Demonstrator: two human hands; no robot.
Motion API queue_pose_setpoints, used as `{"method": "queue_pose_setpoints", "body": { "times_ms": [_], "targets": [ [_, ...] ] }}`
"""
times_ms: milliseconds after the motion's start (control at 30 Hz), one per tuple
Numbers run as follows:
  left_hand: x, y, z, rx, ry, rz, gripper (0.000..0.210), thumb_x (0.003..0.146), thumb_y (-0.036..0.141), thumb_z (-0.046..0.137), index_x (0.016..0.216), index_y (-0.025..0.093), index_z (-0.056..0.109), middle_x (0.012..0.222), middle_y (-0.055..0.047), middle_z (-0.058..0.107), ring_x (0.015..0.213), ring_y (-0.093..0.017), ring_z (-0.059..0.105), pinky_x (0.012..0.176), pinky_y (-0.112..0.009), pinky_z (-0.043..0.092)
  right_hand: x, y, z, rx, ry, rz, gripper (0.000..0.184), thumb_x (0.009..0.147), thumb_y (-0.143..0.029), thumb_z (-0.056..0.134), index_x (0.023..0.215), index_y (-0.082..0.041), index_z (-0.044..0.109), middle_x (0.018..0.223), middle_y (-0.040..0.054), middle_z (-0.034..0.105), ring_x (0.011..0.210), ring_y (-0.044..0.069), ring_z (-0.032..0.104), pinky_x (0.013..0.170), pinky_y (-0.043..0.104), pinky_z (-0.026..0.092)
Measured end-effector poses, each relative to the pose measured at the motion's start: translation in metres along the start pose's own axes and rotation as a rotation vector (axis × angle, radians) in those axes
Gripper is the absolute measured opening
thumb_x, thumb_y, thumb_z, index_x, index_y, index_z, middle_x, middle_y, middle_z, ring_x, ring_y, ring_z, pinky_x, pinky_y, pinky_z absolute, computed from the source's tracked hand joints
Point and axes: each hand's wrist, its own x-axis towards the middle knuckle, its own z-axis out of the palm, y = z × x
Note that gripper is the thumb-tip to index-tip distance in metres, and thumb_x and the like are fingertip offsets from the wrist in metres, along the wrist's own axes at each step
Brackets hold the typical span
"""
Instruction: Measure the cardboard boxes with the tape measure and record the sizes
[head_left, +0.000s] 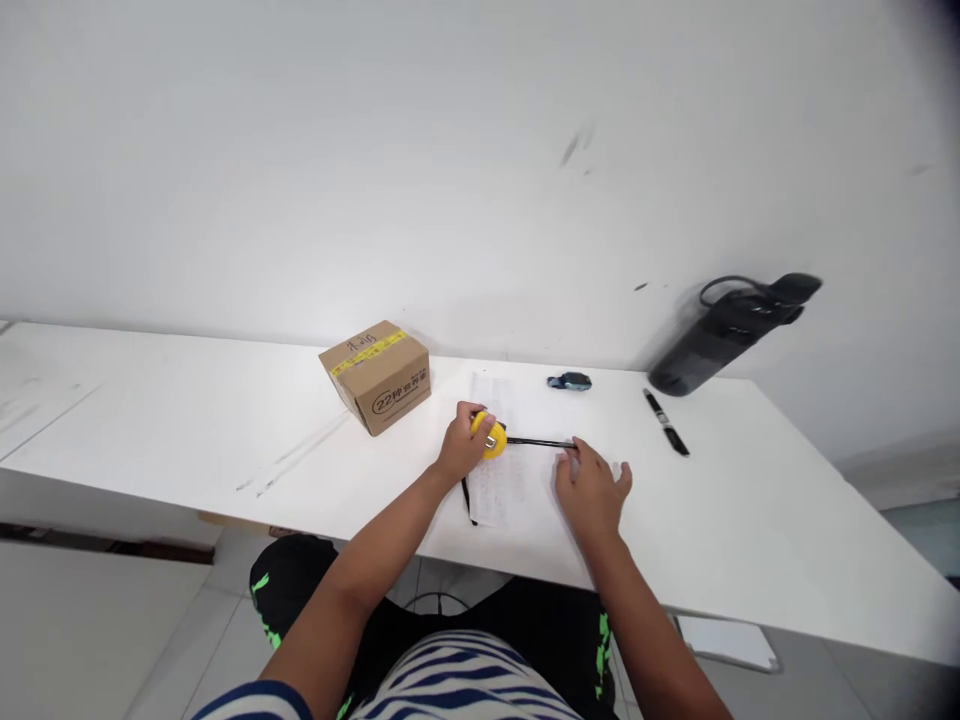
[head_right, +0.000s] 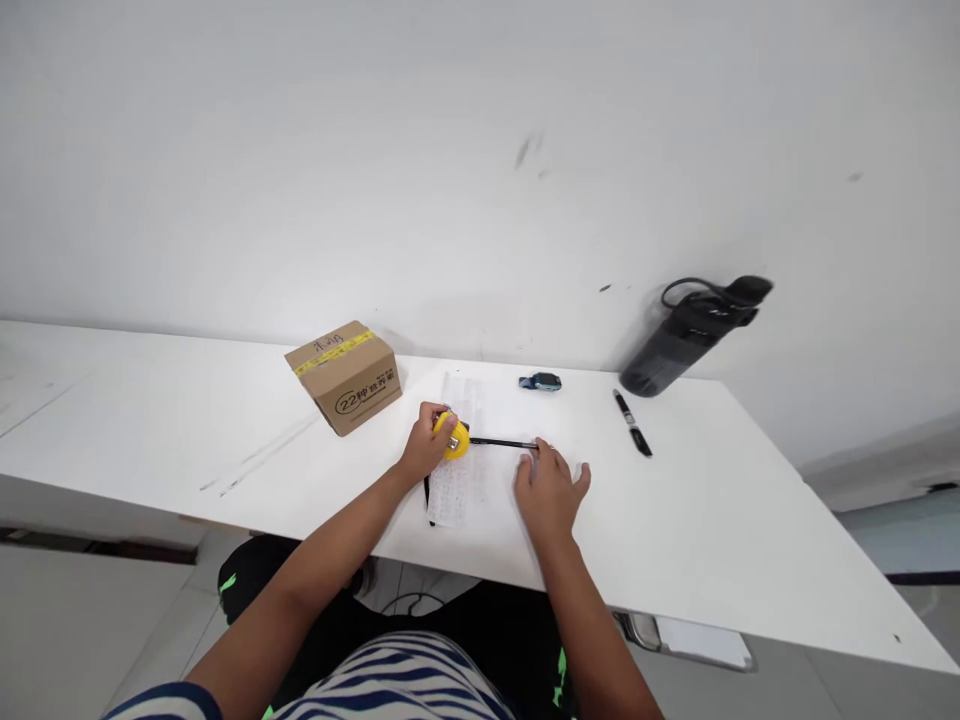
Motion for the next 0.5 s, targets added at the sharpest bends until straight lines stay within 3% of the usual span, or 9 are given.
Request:
{"method": "queue_pose_setpoints", "body": {
  "times_ms": [100,200,267,367,433,500],
  "targets": [
    [-0.003,0.001,-0.004,0.015,0.027,0.02,0.03,0.095,0.046,0.053,0.113,0.022,0.052,0.104,-0.007,0.069,0.093,-0.02,0.068,0.083,-0.035,0.051,0.0,-0.002,-0.001,0.03,0.019,-0.035,0.051,0.092,-0.039,0.038,0.129,-0.01,0.056,0.108,0.0158,0.075,0.11,0.032,0.064,0.116,0.065,0.015],
    [-0.011,0.007,-0.003,0.039,0.054,0.025,0.031,0.094,0.047,0.055,0.113,0.022,0.052,0.107,-0.008,0.069,0.096,-0.022,0.067,0.086,-0.038,0.051,-0.003,-0.013,-0.01,0.153,0.048,-0.085,0.049,0.093,-0.043,0.04,0.124,-0.011,0.061,0.094,0.0138,0.075,0.088,0.028,0.068,0.106,0.058,0.036],
    [-0.022,0.019,0.0,-0.026,0.07,0.095,0.032,0.094,0.047,0.056,0.114,0.022,0.052,0.114,-0.009,0.068,0.102,-0.022,0.066,0.09,-0.039,0.051,-0.008,-0.026,-0.02,0.354,-0.064,-0.161,0.052,0.09,-0.051,0.048,0.127,-0.015,0.058,0.105,0.0147,0.073,0.086,0.026,0.067,0.094,0.05,0.048],
    [-0.05,0.057,0.002,-0.225,-0.016,0.3,0.037,0.094,0.049,0.058,0.119,0.023,0.049,0.124,-0.012,0.065,0.111,-0.021,0.065,0.094,-0.038,0.052,-0.021,-0.053,-0.04,0.764,-0.267,-0.225,0.075,0.078,-0.057,0.07,0.139,-0.022,0.046,0.137,0.0156,0.059,0.109,0.027,0.064,0.09,0.044,0.054],
    [-0.074,0.092,-0.004,-0.308,-0.136,0.439,0.041,0.096,0.053,0.053,0.124,0.024,0.047,0.125,-0.014,0.064,0.112,-0.021,0.064,0.093,-0.038,0.053,-0.033,-0.071,-0.056,1.025,-0.238,-0.133,0.081,0.069,-0.059,0.078,0.134,-0.024,0.045,0.133,0.0137,0.059,0.11,0.027,0.063,0.09,0.043,0.054],
    [-0.097,0.124,-0.018,-0.235,-0.202,0.588,0.039,0.099,0.055,0.043,0.124,0.027,0.054,0.129,-0.014,0.062,0.118,-0.022,0.061,0.099,-0.041,0.051,-0.047,-0.085,-0.072,1.249,-0.148,0.01,0.073,0.066,-0.061,0.081,0.122,-0.026,0.049,0.116,0.0095,0.064,0.098,0.025,0.066,0.084,0.042,0.056]
  ]
}}
